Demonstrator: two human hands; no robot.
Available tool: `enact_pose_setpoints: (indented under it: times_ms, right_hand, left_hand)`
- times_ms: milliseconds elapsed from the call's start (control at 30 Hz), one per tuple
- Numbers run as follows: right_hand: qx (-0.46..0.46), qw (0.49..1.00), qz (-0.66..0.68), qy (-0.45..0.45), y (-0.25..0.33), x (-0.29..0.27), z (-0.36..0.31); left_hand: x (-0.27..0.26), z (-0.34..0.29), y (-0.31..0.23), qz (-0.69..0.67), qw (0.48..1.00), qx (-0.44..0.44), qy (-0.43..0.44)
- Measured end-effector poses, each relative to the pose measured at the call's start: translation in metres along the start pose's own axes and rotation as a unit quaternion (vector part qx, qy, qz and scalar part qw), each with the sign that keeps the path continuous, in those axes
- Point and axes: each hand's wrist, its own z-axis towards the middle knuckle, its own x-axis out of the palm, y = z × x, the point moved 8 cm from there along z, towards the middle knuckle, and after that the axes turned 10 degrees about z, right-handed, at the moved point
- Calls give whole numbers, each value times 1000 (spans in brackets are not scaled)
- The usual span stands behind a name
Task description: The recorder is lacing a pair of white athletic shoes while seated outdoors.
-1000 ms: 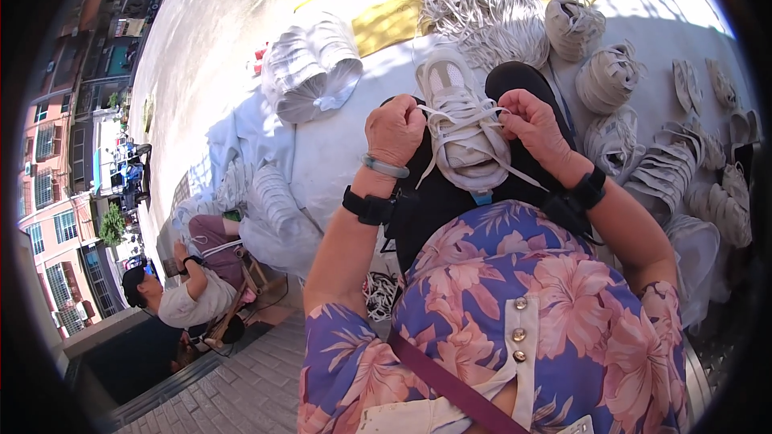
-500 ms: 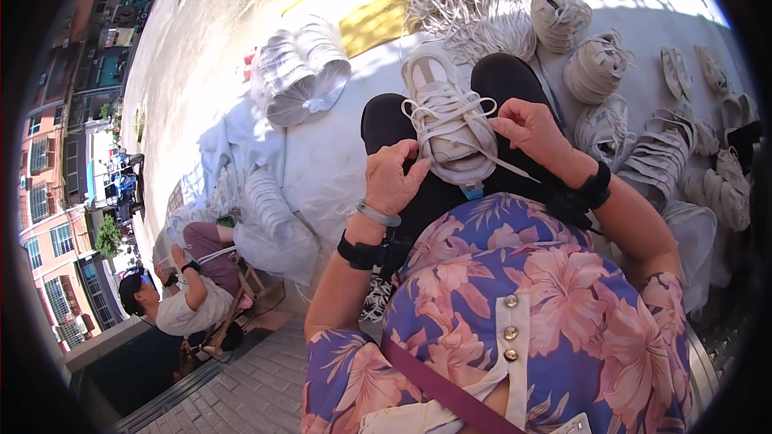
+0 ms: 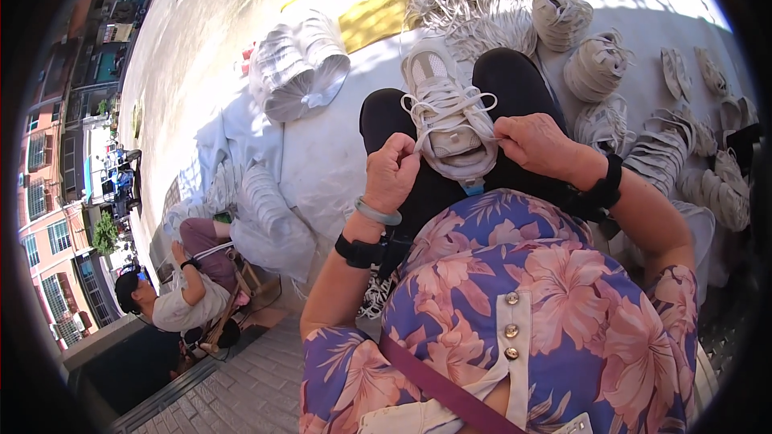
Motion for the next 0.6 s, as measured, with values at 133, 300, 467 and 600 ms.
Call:
enact_pose_setpoints:
  times_ms: [133, 300, 467, 600]
  right_hand:
    - [-29, 998, -27, -51, 8, -31, 7]
    - [-79, 977, -184, -77, 8, -42, 4]
    - [-72, 980, -178, -58, 4, -34, -9]
    - [-53, 982, -172, -58, 0, -35, -14]
  left_hand:
    - [-8, 2, 1, -198, 974, -113, 9]
    - [-32, 11, -12, -3, 998, -58, 9]
    - [-41, 1, -15, 121, 992, -20, 11]
    - [-29, -11, -25, 140, 989, -2, 50]
